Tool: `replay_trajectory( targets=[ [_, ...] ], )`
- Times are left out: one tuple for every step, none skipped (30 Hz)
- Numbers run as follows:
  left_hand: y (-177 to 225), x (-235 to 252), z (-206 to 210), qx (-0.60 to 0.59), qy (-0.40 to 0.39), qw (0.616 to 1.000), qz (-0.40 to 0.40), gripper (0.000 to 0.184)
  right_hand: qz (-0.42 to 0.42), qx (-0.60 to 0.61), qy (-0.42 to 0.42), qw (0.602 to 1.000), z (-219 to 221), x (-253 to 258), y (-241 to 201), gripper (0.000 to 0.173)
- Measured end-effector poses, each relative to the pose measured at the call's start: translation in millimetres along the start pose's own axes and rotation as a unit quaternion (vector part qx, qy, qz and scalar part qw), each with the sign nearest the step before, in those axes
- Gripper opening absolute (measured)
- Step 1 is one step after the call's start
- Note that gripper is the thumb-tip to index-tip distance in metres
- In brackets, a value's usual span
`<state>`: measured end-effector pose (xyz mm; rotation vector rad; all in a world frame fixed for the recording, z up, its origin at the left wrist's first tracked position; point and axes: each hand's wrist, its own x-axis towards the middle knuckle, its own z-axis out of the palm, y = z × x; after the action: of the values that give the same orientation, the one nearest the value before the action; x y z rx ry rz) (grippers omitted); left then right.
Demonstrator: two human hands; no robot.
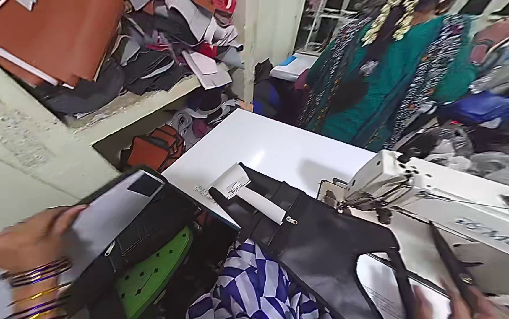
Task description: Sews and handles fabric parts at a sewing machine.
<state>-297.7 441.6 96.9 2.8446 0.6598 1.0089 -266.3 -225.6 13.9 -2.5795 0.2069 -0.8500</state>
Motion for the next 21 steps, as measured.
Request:
replay_trajectory(
  targets=[
    [6.9,10.3,-20.1,-0.015,0.035,0.998,0.043,0.054,-0.023,0.111,-0.019,0.993,5.4,-4.7,-30.8,0.054],
    [13.3,20.7,-32.6,-0.046,0.065,0.992,0.094,0.054,-0.036,0.22,-0.052,0.974,17.1,-10.7,-58.0,0.052],
    [26.1,31.2,-40.4,-0.1,0.077,0.981,0.146,0.053,-0.053,0.324,-0.096,0.94,32.0,-15.9,-85.6,0.056],
    [48.0,40.9,-44.2,-0.177,0.068,0.962,0.196,0.05,-0.069,0.421,-0.154,0.892,47.7,-22.2,-111.7,0.066],
    [78.6,49.1,-42.7,-0.255,0.046,0.934,0.245,0.048,-0.082,0.508,-0.204,0.833,59.6,-30.9,-137.3,0.078],
    [117.1,53.3,-40.2,-0.307,0.014,0.908,0.284,0.049,-0.091,0.581,-0.25,0.769,63.3,-41.2,-159.8,0.086],
    [160.4,54.4,-36.5,-0.325,-0.008,0.89,0.321,0.052,-0.072,0.635,-0.282,0.716,56.0,-52.4,-180.6,0.08],
    [207.4,52.0,-31.8,-0.321,-0.015,0.875,0.361,0.055,-0.022,0.679,-0.29,0.674,43.5,-63.4,-198.0,0.062],
    [252.1,46.9,-22.7,-0.326,-0.014,0.857,0.399,0.054,0.014,0.717,-0.292,0.632,32.7,-71.2,-207.4,0.046],
    [291.1,41.5,-11.2,-0.342,-0.005,0.834,0.432,0.049,0.056,0.75,-0.27,0.601,24.0,-77.9,-211.9,0.032],
    [323.2,36.8,-0.3,-0.381,-0.009,0.809,0.447,0.043,0.081,0.762,-0.217,0.604,22.0,-83.2,-210.9,0.025],
    [348.9,30.9,8.1,-0.414,-0.009,0.788,0.456,0.036,0.113,0.763,-0.148,0.619,19.4,-84.3,-206.9,0.023],
    [367.9,20.5,11.8,-0.418,-0.017,0.778,0.468,0.036,0.157,0.757,-0.082,0.629,13.6,-83.4,-199.4,0.023],
    [380.4,5.1,14.9,-0.402,-0.041,0.778,0.482,0.05,0.199,0.743,-0.031,0.638,4.9,-82.6,-187.7,0.023],
    [386.0,-13.2,20.4,-0.376,-0.082,0.779,0.495,0.063,0.241,0.717,0.008,0.654,-3.8,-82.7,-173.2,0.024],
    [385.1,-32.9,29.7,-0.353,-0.132,0.78,0.5,0.07,0.284,0.684,0.048,0.671,-10.5,-84.0,-157.6,0.024],
    [379.2,-51.2,40.8,-0.325,-0.207,0.774,0.503,0.075,0.318,0.64,0.083,0.694,-13.4,-86.0,-140.4,0.026],
    [372.1,-65.8,54.8,-0.292,-0.307,0.757,0.498,0.077,0.351,0.567,0.108,0.737,-13.2,-86.6,-125.3,0.028],
    [365.6,-78.2,73.3,-0.255,-0.403,0.732,0.487,0.079,0.376,0.464,0.106,0.795,-11.2,-86.7,-113.2,0.031],
    [359.6,-89.4,93.7,-0.23,-0.467,0.708,0.477,0.079,0.36,0.36,0.086,0.856,-8.5,-88.4,-103.7,0.037],
    [353.9,-99.3,112.5,-0.236,-0.476,0.702,0.473,0.078,0.29,0.27,0.057,0.916,-5.8,-89.3,-96.4,0.043]
  ],
)
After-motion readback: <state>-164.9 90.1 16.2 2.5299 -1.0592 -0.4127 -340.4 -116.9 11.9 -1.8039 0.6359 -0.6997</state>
